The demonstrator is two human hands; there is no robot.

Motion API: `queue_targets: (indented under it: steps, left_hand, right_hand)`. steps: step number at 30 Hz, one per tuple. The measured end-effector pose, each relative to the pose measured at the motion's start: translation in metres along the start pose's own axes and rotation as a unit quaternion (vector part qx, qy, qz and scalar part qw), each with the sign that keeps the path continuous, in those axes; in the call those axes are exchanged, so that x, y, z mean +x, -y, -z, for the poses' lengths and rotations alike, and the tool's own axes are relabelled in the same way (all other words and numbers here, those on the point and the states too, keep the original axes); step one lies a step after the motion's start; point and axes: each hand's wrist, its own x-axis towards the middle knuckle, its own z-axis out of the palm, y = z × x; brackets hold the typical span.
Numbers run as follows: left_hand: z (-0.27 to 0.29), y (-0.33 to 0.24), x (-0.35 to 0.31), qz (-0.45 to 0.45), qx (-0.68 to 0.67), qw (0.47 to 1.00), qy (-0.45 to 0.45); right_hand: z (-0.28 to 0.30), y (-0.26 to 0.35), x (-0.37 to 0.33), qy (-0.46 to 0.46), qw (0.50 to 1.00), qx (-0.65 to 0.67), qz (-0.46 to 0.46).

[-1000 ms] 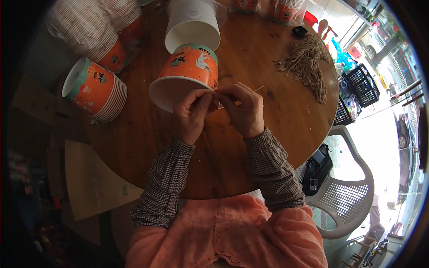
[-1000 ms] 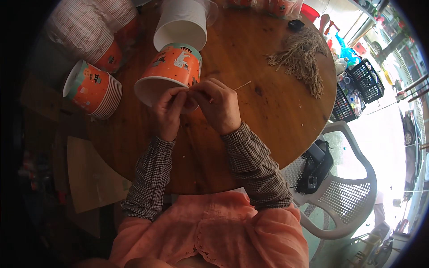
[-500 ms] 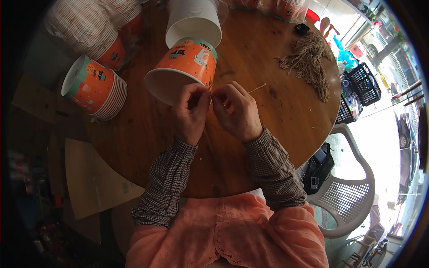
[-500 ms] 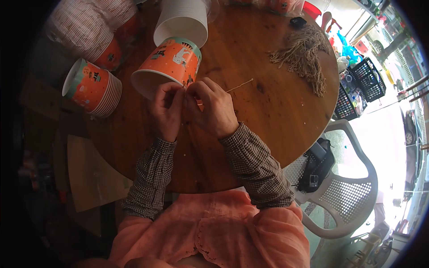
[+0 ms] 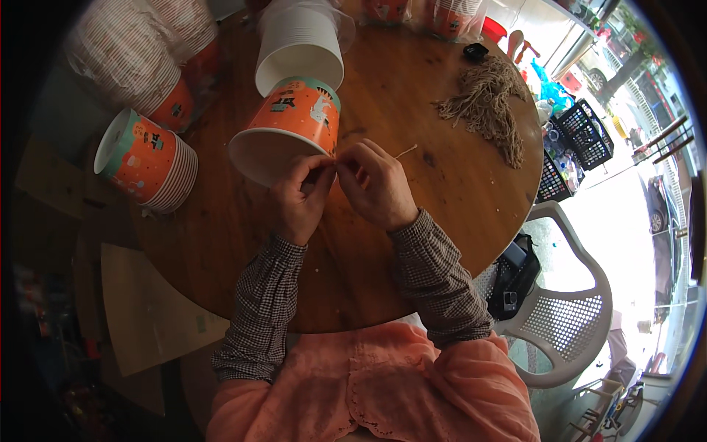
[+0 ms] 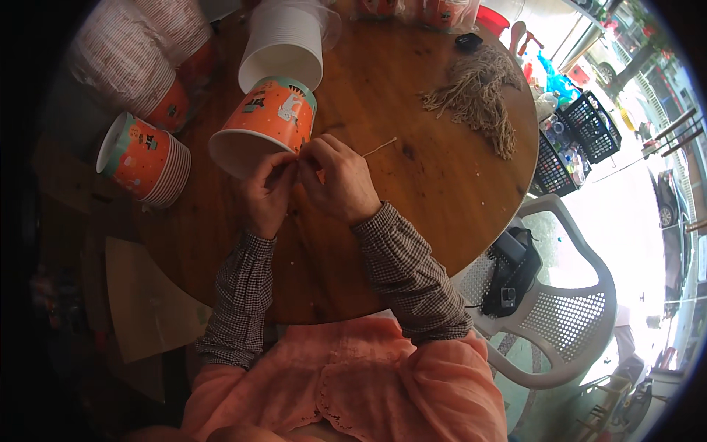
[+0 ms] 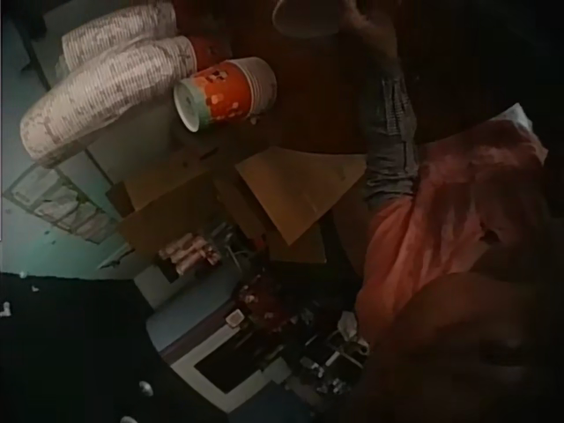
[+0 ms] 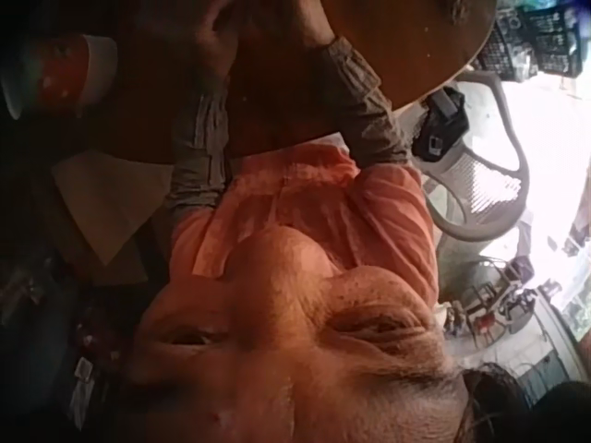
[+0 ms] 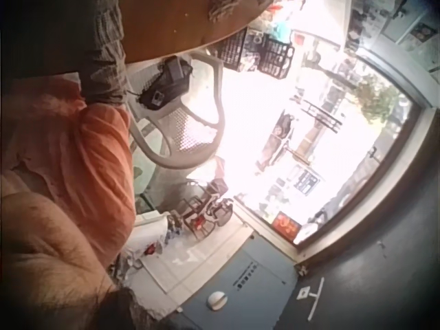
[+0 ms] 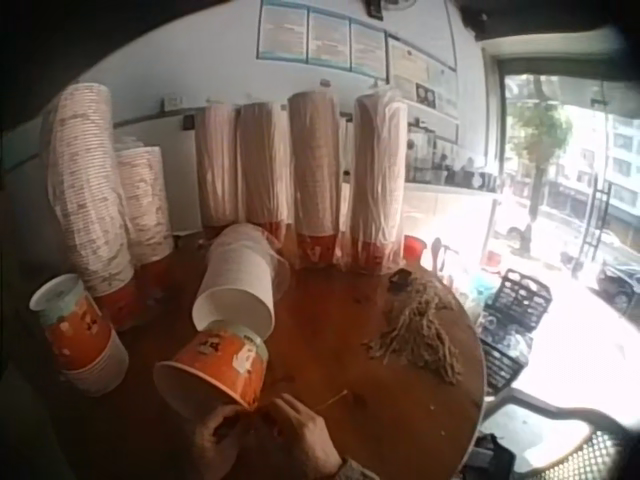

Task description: A person attaches thin strings or rubber bands to the rims of paper bowls for packaging.

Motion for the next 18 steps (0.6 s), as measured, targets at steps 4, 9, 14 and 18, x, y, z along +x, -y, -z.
queue_targets:
  steps: [4, 9, 14, 18]
  left_hand:
    - [0.000, -0.001, 0.001, 0.001, 0.002, 1.000, 0.012]
    - [0.001, 0.010, 0.002, 0.018, -0.080, 0.996, 0.030]
    - [0.004, -0.001, 0.006, 0.158, -0.237, 0.956, 0.074]
    - [0.009, -0.002, 0.007, 0.236, -0.307, 0.922, 0.005]
  right_hand:
    - [0.002, 0.000, 0.000, -0.001, 1.000, 0.006, -0.002]
    - [0.001, -0.005, 0.002, -0.004, 1.000, -0.010, -0.002]
    - [0.001, -0.008, 0.004, -0.016, 1.000, -0.001, -0.002]
    - [0.003, -0.001, 0.005, -0.021, 0.992, 0.102, -0.066]
